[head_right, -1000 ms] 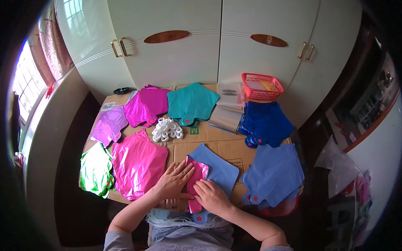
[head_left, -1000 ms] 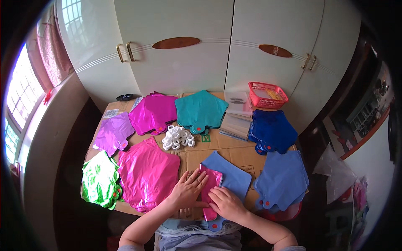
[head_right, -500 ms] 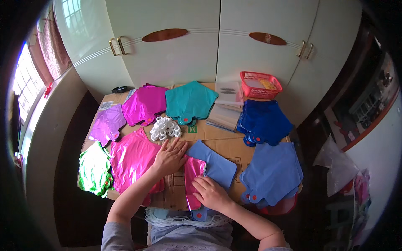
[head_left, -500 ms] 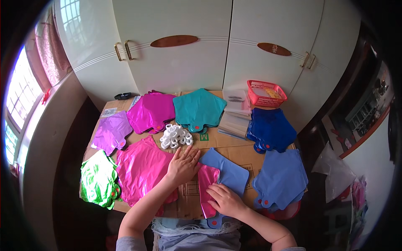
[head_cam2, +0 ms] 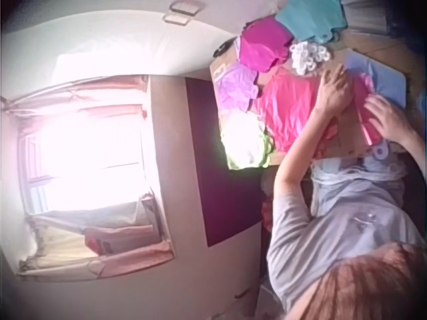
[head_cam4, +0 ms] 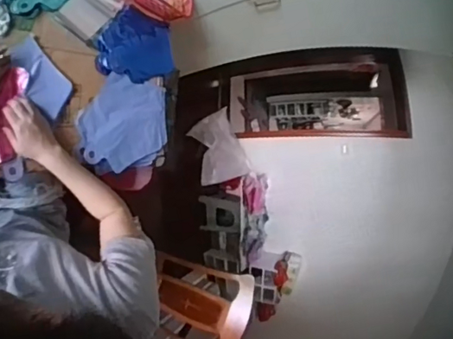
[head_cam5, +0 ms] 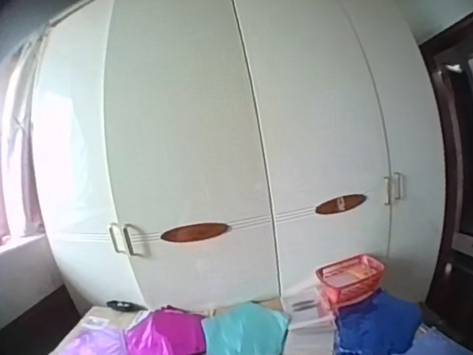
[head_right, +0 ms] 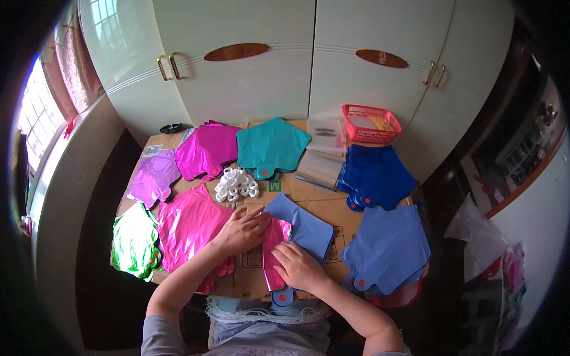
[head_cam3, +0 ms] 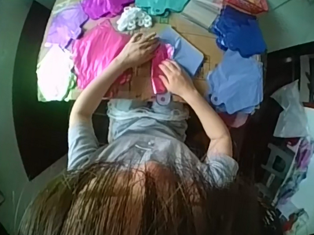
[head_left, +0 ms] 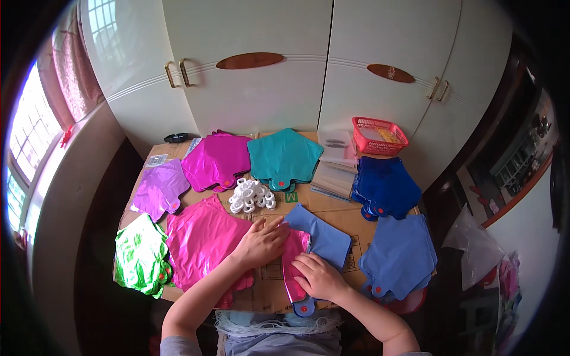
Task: Packaging folded pieces of colored fabric into plastic bags and sealing them with adhesive labels.
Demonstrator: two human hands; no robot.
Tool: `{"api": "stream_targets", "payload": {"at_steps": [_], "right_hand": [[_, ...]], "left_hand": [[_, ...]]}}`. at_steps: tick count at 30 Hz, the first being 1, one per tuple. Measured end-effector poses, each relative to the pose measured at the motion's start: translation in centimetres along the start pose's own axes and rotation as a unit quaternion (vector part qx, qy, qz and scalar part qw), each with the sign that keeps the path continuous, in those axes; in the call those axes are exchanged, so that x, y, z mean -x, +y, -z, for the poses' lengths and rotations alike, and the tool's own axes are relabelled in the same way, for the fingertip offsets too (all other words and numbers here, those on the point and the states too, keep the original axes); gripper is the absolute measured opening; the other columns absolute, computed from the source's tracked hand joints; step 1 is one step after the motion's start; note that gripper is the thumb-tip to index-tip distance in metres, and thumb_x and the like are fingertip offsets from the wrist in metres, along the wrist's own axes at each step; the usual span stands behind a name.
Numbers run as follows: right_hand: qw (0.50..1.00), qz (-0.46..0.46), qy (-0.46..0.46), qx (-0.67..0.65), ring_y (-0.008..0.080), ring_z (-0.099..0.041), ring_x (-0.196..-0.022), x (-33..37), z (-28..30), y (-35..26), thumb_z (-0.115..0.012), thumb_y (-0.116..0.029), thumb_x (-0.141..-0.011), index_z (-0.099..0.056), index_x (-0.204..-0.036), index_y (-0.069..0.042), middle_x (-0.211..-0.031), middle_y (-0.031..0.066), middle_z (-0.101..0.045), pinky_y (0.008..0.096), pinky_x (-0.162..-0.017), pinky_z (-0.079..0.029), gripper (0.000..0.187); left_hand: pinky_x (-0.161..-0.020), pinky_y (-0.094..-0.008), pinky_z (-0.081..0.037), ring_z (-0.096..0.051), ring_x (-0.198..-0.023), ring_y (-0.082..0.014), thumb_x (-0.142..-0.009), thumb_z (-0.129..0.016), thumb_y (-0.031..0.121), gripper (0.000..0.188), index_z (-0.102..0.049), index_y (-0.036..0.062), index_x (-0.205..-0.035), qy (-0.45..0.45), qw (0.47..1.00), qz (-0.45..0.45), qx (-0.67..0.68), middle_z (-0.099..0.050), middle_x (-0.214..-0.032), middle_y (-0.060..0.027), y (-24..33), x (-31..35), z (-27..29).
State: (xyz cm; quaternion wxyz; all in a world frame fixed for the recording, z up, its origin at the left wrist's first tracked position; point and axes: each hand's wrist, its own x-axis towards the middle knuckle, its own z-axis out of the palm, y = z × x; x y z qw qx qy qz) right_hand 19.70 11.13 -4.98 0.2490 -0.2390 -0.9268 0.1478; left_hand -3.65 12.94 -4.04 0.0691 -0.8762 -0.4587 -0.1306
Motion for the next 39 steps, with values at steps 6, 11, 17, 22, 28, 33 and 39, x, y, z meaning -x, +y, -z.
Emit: {"api": "stream_targets", "payload": {"at_steps": [6,11,17,22,28,33,39], "right_hand": [[1.0,-0.005,-0.004,0.002,0.0314,-0.051,-0.115,0.1,-0.1,0.2,-0.062,-0.021,-0.085,-0.056,-0.114,0.0,-0.117,0.0159,-0.055,0.0428,-0.103,-0.038,0.037],[1.0,-0.008,-0.017,0.008,0.031,-0.05,-0.116,0.1,-0.1,0.1,-0.064,-0.022,-0.083,-0.055,-0.115,0.0,-0.118,0.0158,-0.054,0.0445,-0.104,-0.037,0.04],[0.997,-0.024,-0.073,0.025,0.0279,-0.044,-0.124,0.4,0.6,-0.2,-0.072,-0.044,-0.074,-0.051,-0.123,-0.002,-0.127,0.0137,-0.049,0.0492,-0.108,-0.031,0.068],[0.988,-0.025,-0.129,0.083,0.025,-0.032,-0.135,1.1,1.0,-0.2,-0.062,-0.067,-0.074,-0.045,-0.133,-0.004,-0.138,0.0125,-0.04,0.0562,-0.113,-0.016,0.088],[0.987,-0.03,-0.129,0.093,0.0229,-0.03,-0.137,1.6,0.7,-0.4,-0.057,-0.07,-0.076,-0.042,-0.135,-0.005,-0.141,0.0112,-0.038,0.0572,-0.113,-0.011,0.089],[0.99,-0.031,-0.114,0.072,0.0227,-0.028,-0.139,1.8,0.4,-0.1,-0.057,-0.07,-0.076,-0.043,-0.131,-0.005,-0.143,0.0128,-0.037,0.0565,-0.113,-0.011,0.087],[0.995,-0.06,-0.069,0.03,0.029,-0.038,-0.129,0.3,1.7,3.2,-0.066,-0.055,-0.078,-0.048,-0.123,-0.005,-0.135,0.0144,-0.042,0.05,-0.109,-0.025,0.07]], "left_hand": [[-0.111,-0.0498,-0.023,-0.032,-0.138,-0.0282,-0.077,-0.061,0.056,0.083,-0.044,-0.0008,-0.134,-0.053,0.997,-0.021,0.048,-0.044,-0.141,-0.0155,1.4,0.9,1.7],[-0.112,-0.0515,-0.02,-0.027,-0.138,-0.0398,-0.057,-0.067,0.073,0.12,-0.03,-0.0034,-0.142,-0.092,0.991,-0.027,0.095,-0.034,-0.143,-0.0271,3.3,1.8,1.4],[-0.112,-0.0557,-0.017,-0.021,-0.137,-0.0474,-0.049,-0.068,0.079,0.133,-0.023,-0.0018,-0.145,-0.144,0.988,-0.009,0.062,-0.026,-0.146,-0.0296,4.6,1.6,2.1],[-0.11,-0.0567,-0.02,-0.023,-0.136,-0.0472,-0.049,-0.068,0.079,0.13,-0.028,-0.0008,-0.143,-0.14,0.988,-0.005,0.069,-0.028,-0.145,-0.0287,4.5,1.5,1.8],[-0.107,-0.055,-0.025,-0.028,-0.134,-0.0454,-0.057,-0.062,0.08,0.117,-0.035,0.0059,-0.142,-0.083,0.994,0.006,0.064,-0.033,-0.143,-0.0263,3.0,1.0,0.8],[-0.11,-0.0553,-0.021,-0.024,-0.137,-0.0456,-0.058,-0.06,0.081,0.116,-0.034,0.0059,-0.143,-0.078,0.996,-0.017,0.035,-0.03,-0.145,-0.0269,2.7,0.7,0.5],[-0.113,-0.0529,-0.018,-0.019,-0.137,-0.0496,-0.059,-0.061,0.08,0.117,-0.031,0.0063,-0.145,-0.08,0.992,-0.035,0.092,-0.026,-0.147,-0.0274,2.4,0.6,0.4]]}}
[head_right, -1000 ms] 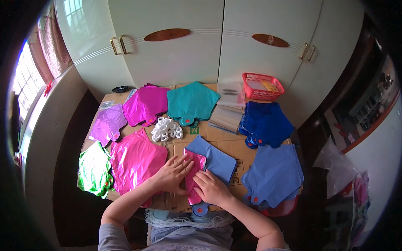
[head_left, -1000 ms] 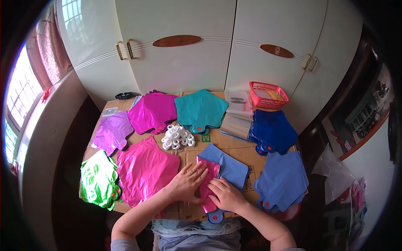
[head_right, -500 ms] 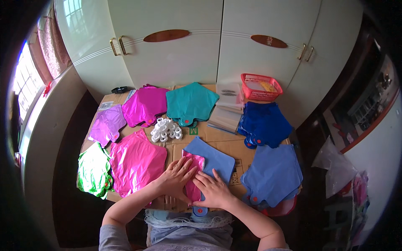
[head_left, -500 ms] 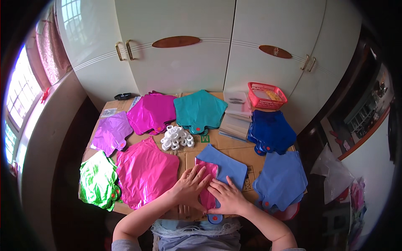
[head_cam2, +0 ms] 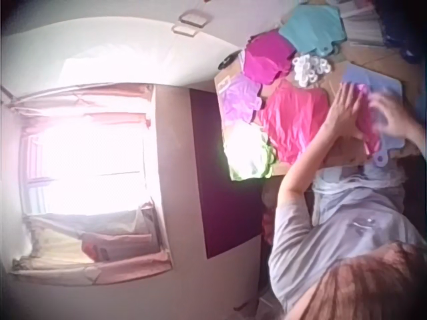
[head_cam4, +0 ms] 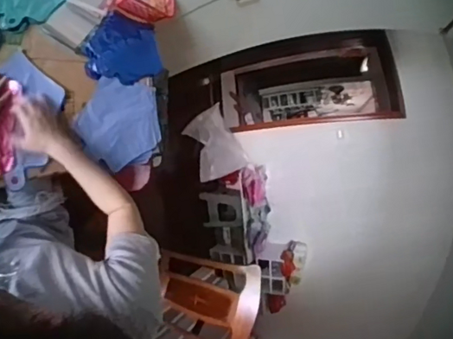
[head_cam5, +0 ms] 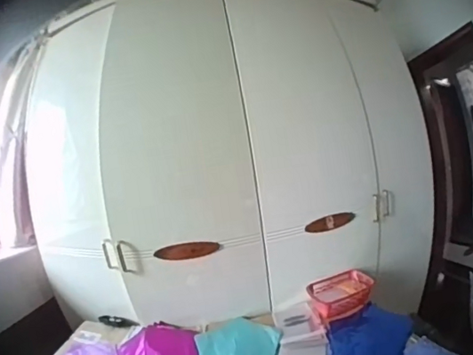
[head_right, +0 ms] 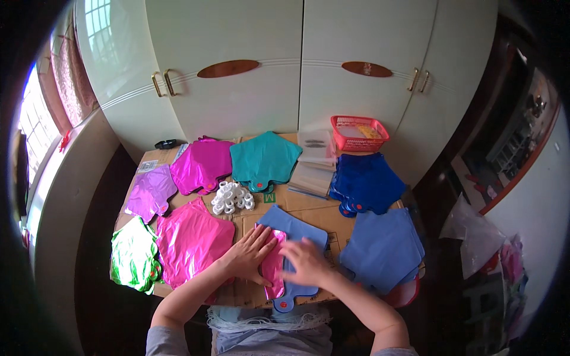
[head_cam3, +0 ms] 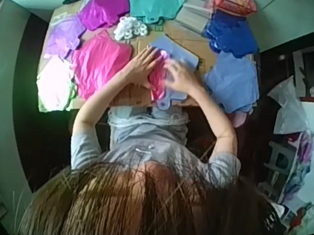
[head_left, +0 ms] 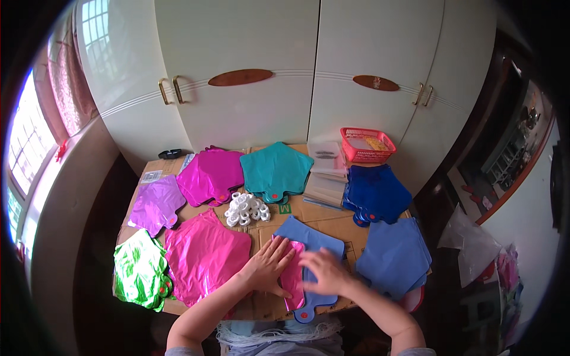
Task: Packaging folded pieces of colored fabric into plastic bags and sealing them with adhesive labels.
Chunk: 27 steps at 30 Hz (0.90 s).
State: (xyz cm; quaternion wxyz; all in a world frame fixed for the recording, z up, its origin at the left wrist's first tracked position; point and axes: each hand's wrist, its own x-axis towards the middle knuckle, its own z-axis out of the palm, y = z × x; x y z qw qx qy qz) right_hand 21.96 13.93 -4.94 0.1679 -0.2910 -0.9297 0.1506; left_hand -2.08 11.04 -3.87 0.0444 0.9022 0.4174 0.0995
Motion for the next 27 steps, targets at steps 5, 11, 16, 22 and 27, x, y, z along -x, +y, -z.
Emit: {"api": "stream_targets", "payload": {"at_steps": [5,11,16,22,27], "right_hand": [[0.978,-0.175,0.108,0.023,0.0339,-0.051,-0.111,-2.9,1.3,5.5,-0.07,-0.036,-0.078,-0.051,-0.114,-0.002,-0.12,0.0174,-0.05,0.0435,-0.092,-0.042,0.053],[0.944,-0.307,-0.075,-0.098,0.0291,-0.063,-0.094,-5.7,4.1,6.3,-0.068,-0.044,-0.08,-0.059,-0.103,0.001,-0.1,0.0186,-0.064,0.0372,-0.078,-0.049,0.051],[0.934,-0.323,-0.112,-0.106,0.0321,-0.066,-0.085,-6.2,5.1,5.6,-0.06,-0.046,-0.084,-0.067,-0.09,0.0,-0.088,0.0195,-0.068,0.0405,-0.076,-0.049,0.047],[0.933,-0.331,-0.088,-0.111,0.0329,-0.066,-0.084,-3.7,4.5,6.9,-0.057,-0.036,-0.088,-0.068,-0.091,-0.005,-0.088,0.0178,-0.068,0.042,-0.074,-0.049,0.033],[0.94,-0.325,-0.044,-0.095,0.0319,-0.066,-0.08,-3.3,4.0,6.5,-0.06,-0.031,-0.086,-0.067,-0.085,-0.004,-0.084,0.0159,-0.068,0.0412,-0.071,-0.049,0.028]], "left_hand": [[-0.111,-0.0578,-0.018,-0.017,-0.136,-0.0525,-0.06,-0.057,0.082,0.112,-0.03,0.0166,-0.147,-0.048,0.996,-0.001,-0.076,-0.025,-0.15,-0.0216,1.0,-0.4,0.6],[-0.111,-0.0607,-0.015,-0.019,-0.135,-0.0544,-0.06,-0.052,0.086,0.11,-0.028,0.0251,-0.148,-0.054,0.994,-0.005,-0.092,-0.027,-0.152,-0.0125,0.8,-0.2,0.1],[-0.112,-0.0598,-0.012,-0.012,-0.137,-0.0534,-0.062,-0.051,0.086,0.109,-0.024,0.0259,-0.149,-0.088,0.991,0.004,-0.1,-0.022,-0.154,-0.0128,1.1,-0.4,0.6],[-0.111,-0.06,-0.013,-0.014,-0.136,-0.0539,-0.061,-0.052,0.085,0.109,-0.025,0.0257,-0.149,-0.078,0.992,0.0,-0.096,-0.024,-0.153,-0.0127,1.2,-0.5,0.6],[-0.111,-0.0605,-0.014,-0.019,-0.135,-0.0537,-0.06,-0.053,0.085,0.109,-0.028,0.0253,-0.148,-0.049,0.994,-0.006,-0.098,-0.029,-0.151,-0.0132,1.1,-0.2,0.2]]}}
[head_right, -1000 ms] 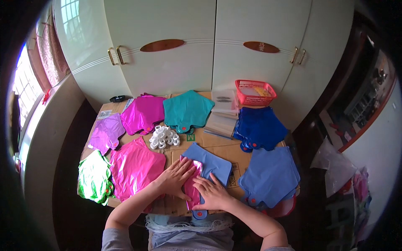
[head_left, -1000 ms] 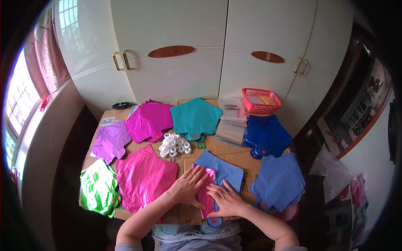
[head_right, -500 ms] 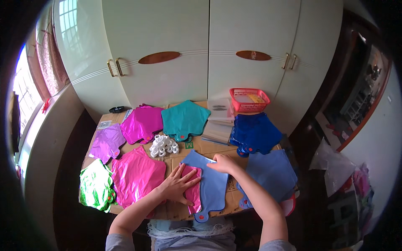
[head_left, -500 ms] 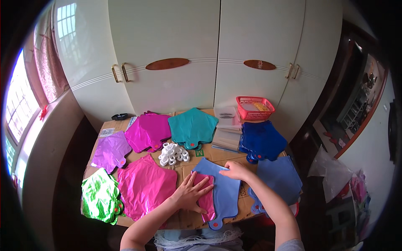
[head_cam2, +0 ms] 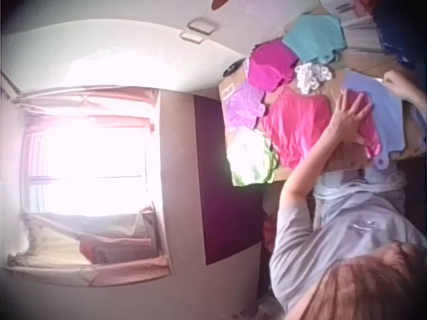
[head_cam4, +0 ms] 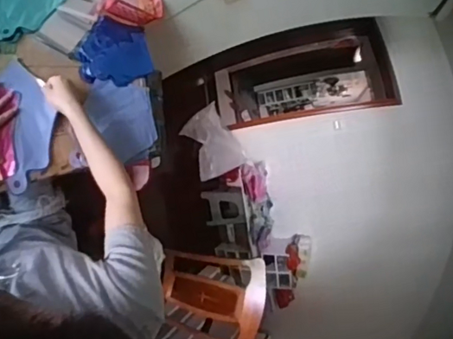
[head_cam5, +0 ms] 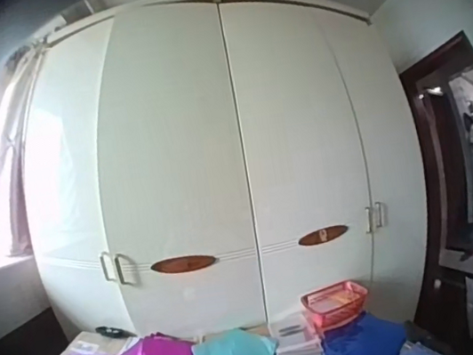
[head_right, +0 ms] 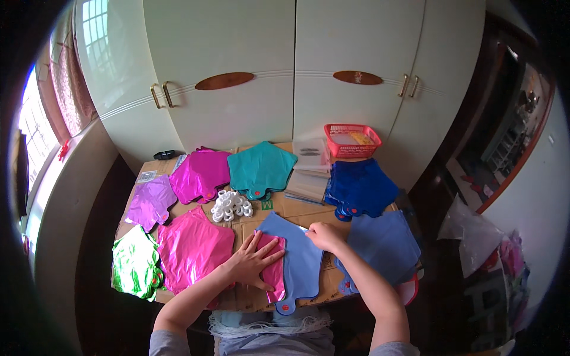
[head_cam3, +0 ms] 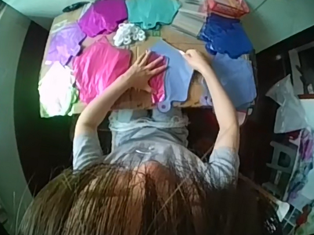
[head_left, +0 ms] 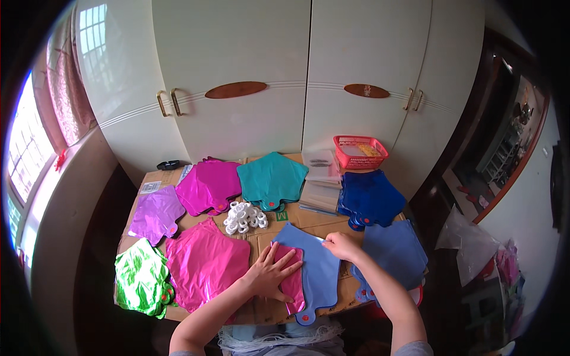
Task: Packaging folded pieces of colored fabric into plastic bags and sealing them with adhesive labels.
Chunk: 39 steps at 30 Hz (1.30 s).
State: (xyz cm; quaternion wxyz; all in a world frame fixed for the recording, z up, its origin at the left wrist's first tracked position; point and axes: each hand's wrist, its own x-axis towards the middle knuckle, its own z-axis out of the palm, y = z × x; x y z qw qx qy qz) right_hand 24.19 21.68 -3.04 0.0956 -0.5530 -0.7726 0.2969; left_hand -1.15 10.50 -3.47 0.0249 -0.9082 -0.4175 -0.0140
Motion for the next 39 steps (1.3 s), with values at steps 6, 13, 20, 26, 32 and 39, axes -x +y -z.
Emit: {"api": "stream_targets", "payload": {"at_steps": [6,13,20,26,32,39], "right_hand": [[0.996,0.028,0.065,-0.05,0.0342,-0.065,-0.084,0.3,-1.2,1.4,-0.069,-0.027,-0.079,-0.061,-0.094,-0.003,-0.088,0.0184,-0.067,0.0409,-0.073,-0.05,0.029],[0.974,0.001,0.136,-0.181,0.0408,-0.062,-0.096,7.6,-3.2,0.4,-0.076,-0.019,-0.071,-0.046,-0.113,-0.001,-0.1,0.0252,-0.063,0.0454,-0.079,-0.049,0.054],[0.961,0.148,0.234,0.024,0.0468,-0.044,-0.114,11.2,-6.7,-3.8,-0.063,-0.015,-0.08,-0.039,-0.128,0.008,-0.128,0.0291,-0.04,0.0499,-0.097,-0.039,0.059],[0.97,0.165,0.181,0.01,0.0505,-0.021,-0.135,11.0,-10.0,-5.8,-0.054,-0.017,-0.088,-0.026,-0.139,0.011,-0.147,0.0334,-0.018,0.0498,-0.111,-0.025,0.065],[0.954,0.185,0.195,0.131,0.0476,-0.028,-0.134,10.6,-10.6,-6.5,-0.051,-0.014,-0.087,-0.038,-0.133,0.011,-0.141,0.0313,-0.032,0.0486,-0.11,-0.029,0.054],[0.943,0.2,0.213,0.162,0.0447,-0.03,-0.134,10.8,-10.5,-6.9,-0.053,-0.016,-0.084,-0.048,-0.125,0.011,-0.136,0.0299,-0.041,0.047,-0.11,-0.029,0.049]], "left_hand": [[-0.111,-0.0603,-0.014,-0.019,-0.136,-0.0516,-0.06,-0.054,0.084,0.108,-0.03,0.0253,-0.147,0.015,1.0,0.001,0.015,-0.03,-0.151,-0.0136,0.0,-0.2,-0.3],[-0.112,-0.0575,-0.014,-0.017,-0.138,-0.0499,-0.059,-0.054,0.086,0.117,-0.027,0.0146,-0.148,-0.016,1.0,0.007,0.014,-0.028,-0.151,-0.0159,0.1,-0.2,0.1],[-0.112,-0.0575,-0.013,-0.017,-0.138,-0.0491,-0.06,-0.054,0.085,0.121,-0.027,0.0054,-0.147,-0.015,0.999,0.026,0.027,-0.028,-0.151,-0.0164,0.7,-0.3,0.1],[-0.111,-0.0595,-0.014,-0.019,-0.138,-0.047,-0.062,-0.052,0.084,0.115,-0.036,0.0036,-0.142,0.011,0.999,0.031,0.035,-0.035,-0.147,-0.0162,0.8,-0.3,-0.8],[-0.111,-0.0591,-0.015,-0.021,-0.138,-0.0443,-0.067,-0.057,0.075,0.099,-0.048,-0.0022,-0.128,0.013,0.999,0.004,0.046,-0.041,-0.138,-0.0211,0.4,-0.2,-1.4],[-0.104,-0.0492,-0.034,-0.042,-0.125,-0.0419,-0.073,-0.07,0.037,0.049,-0.063,-0.0033,-0.098,0.14,0.941,0.049,0.303,-0.056,-0.114,-0.0211,-2.1,-0.7,-1.6]]}}
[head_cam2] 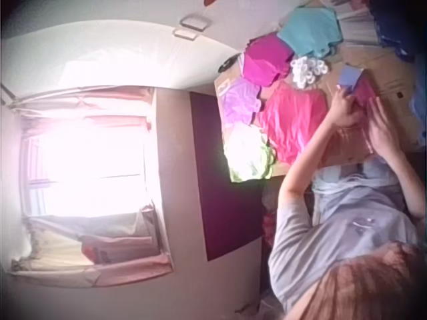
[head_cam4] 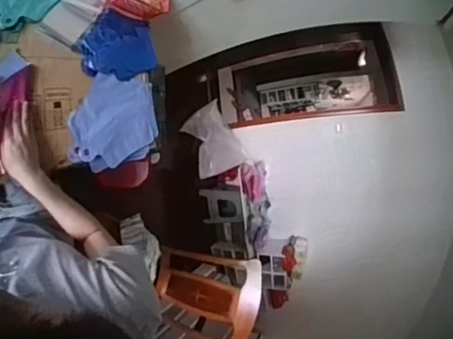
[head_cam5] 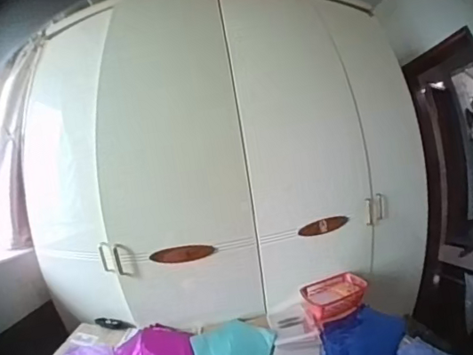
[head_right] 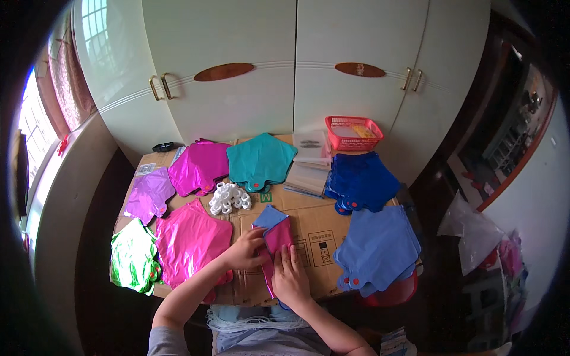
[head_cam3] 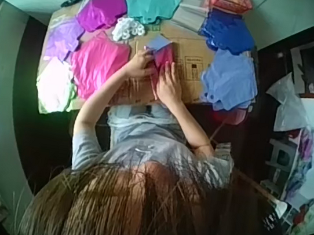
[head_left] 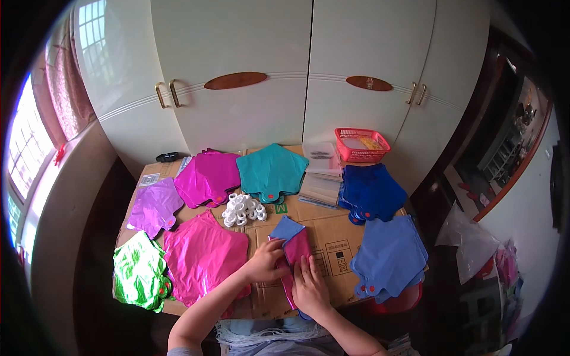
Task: Packaging folded pieces of colored fabric into plastic bags and sealing them with adhesive labels.
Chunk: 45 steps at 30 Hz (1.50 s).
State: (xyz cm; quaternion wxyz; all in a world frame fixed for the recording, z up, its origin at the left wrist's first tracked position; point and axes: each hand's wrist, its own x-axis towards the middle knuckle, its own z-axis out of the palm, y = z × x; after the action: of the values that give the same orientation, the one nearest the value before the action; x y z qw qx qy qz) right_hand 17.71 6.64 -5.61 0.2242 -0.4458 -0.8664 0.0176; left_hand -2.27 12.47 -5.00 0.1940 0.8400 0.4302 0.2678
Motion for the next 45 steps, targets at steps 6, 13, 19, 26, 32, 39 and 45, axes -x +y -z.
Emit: {"api": "stream_targets", "payload": {"at_steps": [6,13,19,26,32,39,45], "right_hand": [[1.0,0.002,-0.008,0.001,0.0437,-0.031,-0.133,-0.1,0.1,0.0,-0.053,-0.016,-0.084,-0.05,-0.124,0.008,-0.132,0.0279,-0.045,0.0474,-0.109,-0.03,0.047],[1.0,0.018,-0.012,-0.016,0.0424,-0.033,-0.133,0.1,-0.1,0.3,-0.056,-0.025,-0.087,-0.05,-0.126,0.006,-0.133,0.0269,-0.044,0.0499,-0.108,-0.03,0.05],[0.999,0.031,-0.024,-0.022,0.0403,-0.036,-0.131,0.2,0.0,1.0,-0.057,-0.03,-0.087,-0.049,-0.127,0.004,-0.134,0.0238,-0.045,0.0497,-0.109,-0.031,0.053],[0.999,0.038,-0.027,-0.02,0.0396,-0.036,-0.131,0.2,0.2,1.0,-0.056,-0.028,-0.088,-0.05,-0.127,0.003,-0.133,0.0235,-0.046,0.0495,-0.108,-0.031,0.05],[0.998,0.045,-0.034,-0.021,0.0377,-0.036,-0.132,0.3,0.2,1.2,-0.054,-0.026,-0.088,-0.05,-0.127,0.002,-0.133,0.0224,-0.046,0.0486,-0.109,-0.029,0.048],[0.998,0.048,-0.041,-0.022,0.0355,-0.037,-0.132,0.3,0.2,1.3,-0.054,-0.025,-0.088,-0.049,-0.128,0.002,-0.133,0.0211,-0.047,0.0484,-0.11,-0.027,0.049],[0.997,0.056,-0.049,-0.018,0.0345,-0.037,-0.132,0.4,0.2,1.5,-0.053,-0.026,-0.089,-0.048,-0.13,0.001,-0.134,0.0204,-0.047,0.0486,-0.111,-0.026,0.049]], "left_hand": [[-0.069,-0.0351,-0.052,-0.066,-0.074,-0.0258,-0.077,-0.07,0.025,0.029,-0.065,-0.0025,-0.086,0.029,0.959,0.258,0.111,-0.066,-0.08,-0.0156,0.9,-2.2,0.9],[-0.068,-0.0378,-0.053,-0.066,-0.071,-0.029,-0.072,-0.068,0.026,0.027,-0.067,0.0003,-0.081,0.008,0.971,0.234,0.048,-0.066,-0.073,-0.0152,-0.9,-3.1,0.7],[-0.071,-0.0398,-0.052,-0.064,-0.075,-0.031,-0.067,-0.067,0.022,0.023,-0.066,0.0015,-0.079,-0.011,0.978,0.205,0.032,-0.064,-0.077,-0.0162,-1.8,-3.3,0.5],[-0.073,-0.0398,-0.051,-0.062,-0.082,-0.0304,-0.066,-0.067,0.02,0.021,-0.064,0.0023,-0.076,-0.034,0.975,0.215,0.033,-0.063,-0.074,-0.0145,-1.6,-3.5,1.1],[-0.071,-0.0396,-0.05,-0.06,-0.079,-0.0302,-0.064,-0.067,0.019,0.019,-0.061,0.0021,-0.071,-0.026,0.982,0.184,0.022,-0.061,-0.072,-0.0141,-1.7,-3.3,1.0],[-0.073,-0.0408,-0.05,-0.059,-0.081,-0.0328,-0.064,-0.067,0.02,0.02,-0.06,0.0017,-0.069,-0.037,0.987,0.158,0.013,-0.059,-0.072,-0.0163,-1.9,-3.3,0.9],[-0.074,-0.041,-0.049,-0.058,-0.083,-0.0332,-0.063,-0.067,0.019,0.02,-0.06,0.0017,-0.071,-0.061,0.986,0.158,0.014,-0.059,-0.073,-0.0163,-2.0,-3.4,1.1]]}}
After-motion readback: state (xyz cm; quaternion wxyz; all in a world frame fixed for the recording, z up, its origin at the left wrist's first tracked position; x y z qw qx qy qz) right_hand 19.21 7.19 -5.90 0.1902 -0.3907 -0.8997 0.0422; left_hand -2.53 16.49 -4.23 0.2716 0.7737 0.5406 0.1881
